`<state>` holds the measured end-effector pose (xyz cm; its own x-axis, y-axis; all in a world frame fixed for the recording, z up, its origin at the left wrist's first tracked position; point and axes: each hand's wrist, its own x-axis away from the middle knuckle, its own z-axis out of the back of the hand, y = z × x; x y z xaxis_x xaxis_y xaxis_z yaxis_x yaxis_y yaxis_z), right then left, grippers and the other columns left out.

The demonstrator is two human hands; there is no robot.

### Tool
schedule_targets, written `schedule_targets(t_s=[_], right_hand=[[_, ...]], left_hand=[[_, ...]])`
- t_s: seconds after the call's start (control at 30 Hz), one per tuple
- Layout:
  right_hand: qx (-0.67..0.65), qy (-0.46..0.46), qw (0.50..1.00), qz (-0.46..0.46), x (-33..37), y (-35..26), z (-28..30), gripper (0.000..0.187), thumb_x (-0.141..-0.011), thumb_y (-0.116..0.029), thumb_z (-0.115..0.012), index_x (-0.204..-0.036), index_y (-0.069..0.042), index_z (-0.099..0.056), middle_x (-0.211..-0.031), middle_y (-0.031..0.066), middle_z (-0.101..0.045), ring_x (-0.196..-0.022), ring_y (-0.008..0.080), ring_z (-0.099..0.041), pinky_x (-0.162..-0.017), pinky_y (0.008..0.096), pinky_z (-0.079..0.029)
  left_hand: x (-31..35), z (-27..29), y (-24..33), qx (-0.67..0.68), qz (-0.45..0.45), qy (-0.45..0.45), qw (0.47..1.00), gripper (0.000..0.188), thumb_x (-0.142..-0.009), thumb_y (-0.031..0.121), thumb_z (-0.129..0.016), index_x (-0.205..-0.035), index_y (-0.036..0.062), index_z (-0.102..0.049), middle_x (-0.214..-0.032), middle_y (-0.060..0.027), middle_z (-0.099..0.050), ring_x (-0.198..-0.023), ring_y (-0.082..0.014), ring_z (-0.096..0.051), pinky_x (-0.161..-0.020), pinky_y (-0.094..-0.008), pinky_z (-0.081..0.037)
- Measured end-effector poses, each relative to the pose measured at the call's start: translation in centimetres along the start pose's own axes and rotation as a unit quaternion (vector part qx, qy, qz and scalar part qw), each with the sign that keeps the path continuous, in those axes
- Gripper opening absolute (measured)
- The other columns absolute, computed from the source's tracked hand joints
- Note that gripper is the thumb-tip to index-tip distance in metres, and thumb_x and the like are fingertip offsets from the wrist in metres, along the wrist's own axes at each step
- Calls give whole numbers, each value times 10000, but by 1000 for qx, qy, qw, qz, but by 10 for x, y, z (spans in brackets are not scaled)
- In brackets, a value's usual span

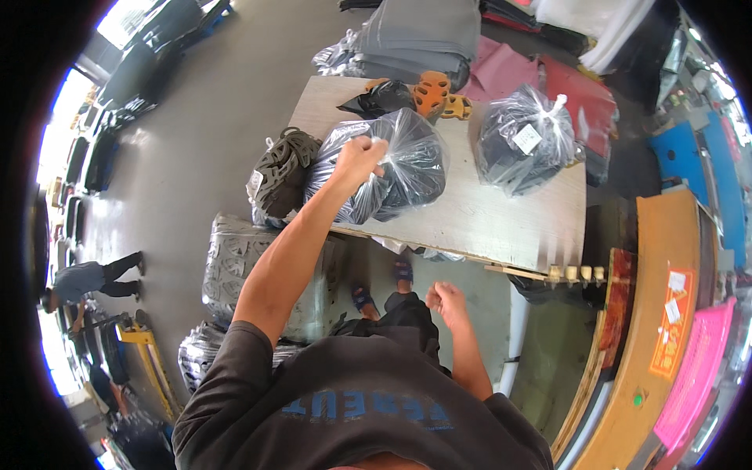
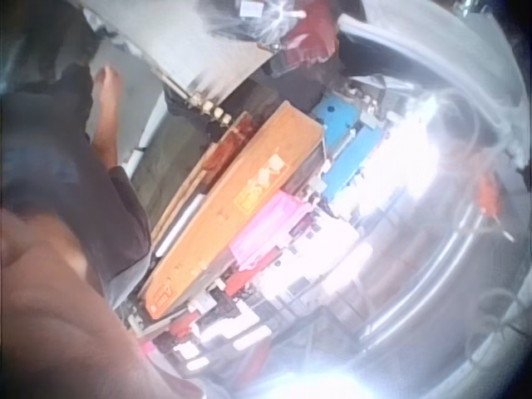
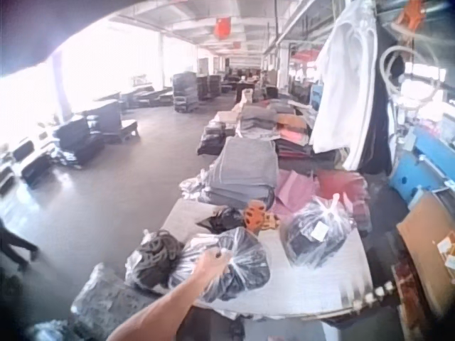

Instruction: The person bundles small black parts into clear plastic bags, ties them, and places them on a table. They then write on a yellow notepad and affix small white labels to the bags. Later, they sweep the floor with a red broom and dustpan, collecting debris into a white sack.

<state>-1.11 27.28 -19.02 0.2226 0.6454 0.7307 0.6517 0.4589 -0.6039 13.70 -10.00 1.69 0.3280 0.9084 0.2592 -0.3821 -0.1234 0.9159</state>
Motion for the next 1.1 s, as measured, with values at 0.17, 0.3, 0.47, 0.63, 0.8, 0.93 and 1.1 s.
schedule_targets(t_s=[0.17, 0.3, 0.47, 0.63, 0.8, 0.93, 1.1], right_hand=[[-87, -19, 996, 27, -94, -70, -3, 366, -1043, -421, -610, -1124, -65, -641, -1017, 68, -699, -884, 208, -696, -775, 397, -604], [-84, -10, 996, -29, -146, -125, -38, 660, -1037, -545, -559, -1455, -40, -482, -1234, 100, -661, -1082, 248, -665, -910, 426, -563], [-52, -196, 979, -16, -113, -111, -90, 637, -1033, -538, -562, -1445, -54, -514, -1255, 92, -662, -1085, 245, -669, -901, 427, -566], [-16, -229, 959, -168, -86, -54, -124, 616, -1030, -526, -569, -1433, -61, -537, -1257, 88, -665, -1083, 242, -673, -892, 425, -568], [63, -234, 915, -323, -60, 32, -148, 596, -1028, -515, -576, -1420, -67, -560, -1259, 83, -669, -1080, 239, -677, -884, 422, -570], [126, -235, 874, -406, -38, 99, -168, 580, -1026, -505, -581, -1410, -72, -578, -1260, 79, -672, -1078, 236, -680, -877, 420, -572], [233, -236, 833, -442, -28, 140, -215, 560, -1023, -493, -588, -1398, -78, -601, -1262, 75, -675, -1076, 233, -683, -869, 418, -575]], left_hand=[[41, -8, 14, 98, 63, -130, 985, 330, -907, 301, -702, -679, 84, -603, -626, 11, -554, -517, -85, -466, -468, -274, -345], [95, -2, 32, 97, 19, -92, 991, 274, -927, 204, -664, -719, 39, -598, -665, 61, -498, -651, -40, -456, -552, -281, -371], [185, 11, 56, 266, -29, -137, 954, 392, -963, 180, -638, -656, 68, -423, -606, 86, -378, -591, -33, -332, -482, -314, -283], [251, 48, 45, 312, -174, -149, 922, 360, -911, 109, -619, -637, 5, -410, -560, -111, -363, -495, -214, -344, -505, -412, -314], [295, 92, 2, 322, -185, -153, 916, 255, -841, 111, -598, -637, -7, -499, -556, -156, -467, -487, -313, -450, -493, -429, -372], [340, 129, -30, 344, -146, -92, 923, 320, -870, 101, -627, -631, -2, -442, -554, -134, -408, -483, -291, -393, -495, -427, -329], [378, 209, -66, 309, 17, -9, 951, 337, -882, 95, -663, -626, 40, -451, -554, -1, -444, -501, -103, -387, -482, -348, -295]])
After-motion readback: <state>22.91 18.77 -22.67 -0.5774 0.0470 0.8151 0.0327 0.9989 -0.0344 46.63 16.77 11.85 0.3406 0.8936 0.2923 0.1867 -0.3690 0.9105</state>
